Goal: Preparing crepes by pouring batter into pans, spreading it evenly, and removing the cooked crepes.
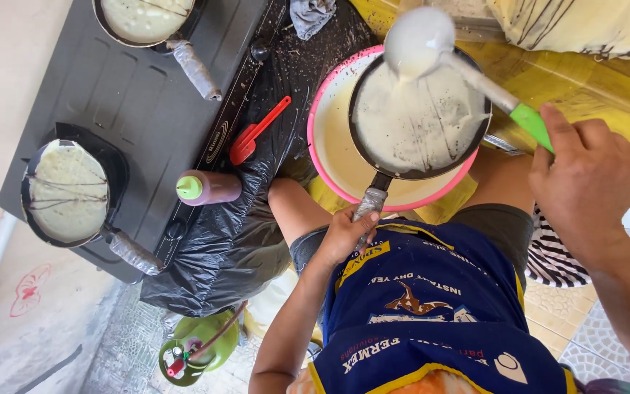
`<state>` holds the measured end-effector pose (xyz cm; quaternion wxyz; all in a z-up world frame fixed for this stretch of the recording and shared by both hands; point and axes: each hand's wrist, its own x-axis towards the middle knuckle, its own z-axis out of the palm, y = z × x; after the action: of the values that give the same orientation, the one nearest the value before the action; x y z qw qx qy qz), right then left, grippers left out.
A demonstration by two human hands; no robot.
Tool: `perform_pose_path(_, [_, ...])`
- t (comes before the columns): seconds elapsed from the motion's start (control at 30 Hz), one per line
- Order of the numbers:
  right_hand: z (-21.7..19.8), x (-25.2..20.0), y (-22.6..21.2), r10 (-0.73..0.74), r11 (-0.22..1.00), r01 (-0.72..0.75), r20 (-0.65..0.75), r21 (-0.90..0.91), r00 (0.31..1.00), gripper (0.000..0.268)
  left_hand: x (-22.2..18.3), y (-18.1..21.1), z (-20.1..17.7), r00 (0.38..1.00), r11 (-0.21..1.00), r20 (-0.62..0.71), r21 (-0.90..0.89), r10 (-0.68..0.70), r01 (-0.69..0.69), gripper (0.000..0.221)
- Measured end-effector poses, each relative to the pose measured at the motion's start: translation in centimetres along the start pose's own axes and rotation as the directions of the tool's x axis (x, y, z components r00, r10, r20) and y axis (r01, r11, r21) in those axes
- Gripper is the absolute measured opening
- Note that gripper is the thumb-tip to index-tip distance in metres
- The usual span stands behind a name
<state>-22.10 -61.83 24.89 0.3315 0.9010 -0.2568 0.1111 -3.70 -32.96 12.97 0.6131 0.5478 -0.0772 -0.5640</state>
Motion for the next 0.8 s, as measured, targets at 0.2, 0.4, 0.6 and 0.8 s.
perform_pose_path(0.2, [1.5, -0.7, 0.5, 0.053, 0.991, -0.064, 0.095, 0.117, 0.994, 0.053, -0.9, 2.2, -0.6, 0.979, 0.976, -0.190, 0.189, -0.072, 0.108, 0.038])
perform_pose_path(0.4, [9.7, -2.9, -1.1, 0.039, 0.987, -0.118, 0.546, 0.111, 0.837, 0.054, 0.2, 0.6, -5.8, 0.764, 0.150, -0.135, 0.987, 0.632, 0.050, 0.045])
perform_pose_path(0.6, [9.6, -3.4, -7.4, -0.219, 0.937, -0.064, 0.718, 0.344, 0.661, 0.042, -3.6, 6.5, -3.5, 0.631, -0.294, 0.144, 0.945, 0.762, 0.140, 0.032])
perform_pose_path(0.8, [12.7, -6.3, -11.3, -0.279, 0.916, -0.044, 0.711, 0.399, 0.645, 0.024, -4.0, 7.0, -1.6, 0.559, -0.312, 0.154, 0.929, 0.815, 0.198, 0.033])
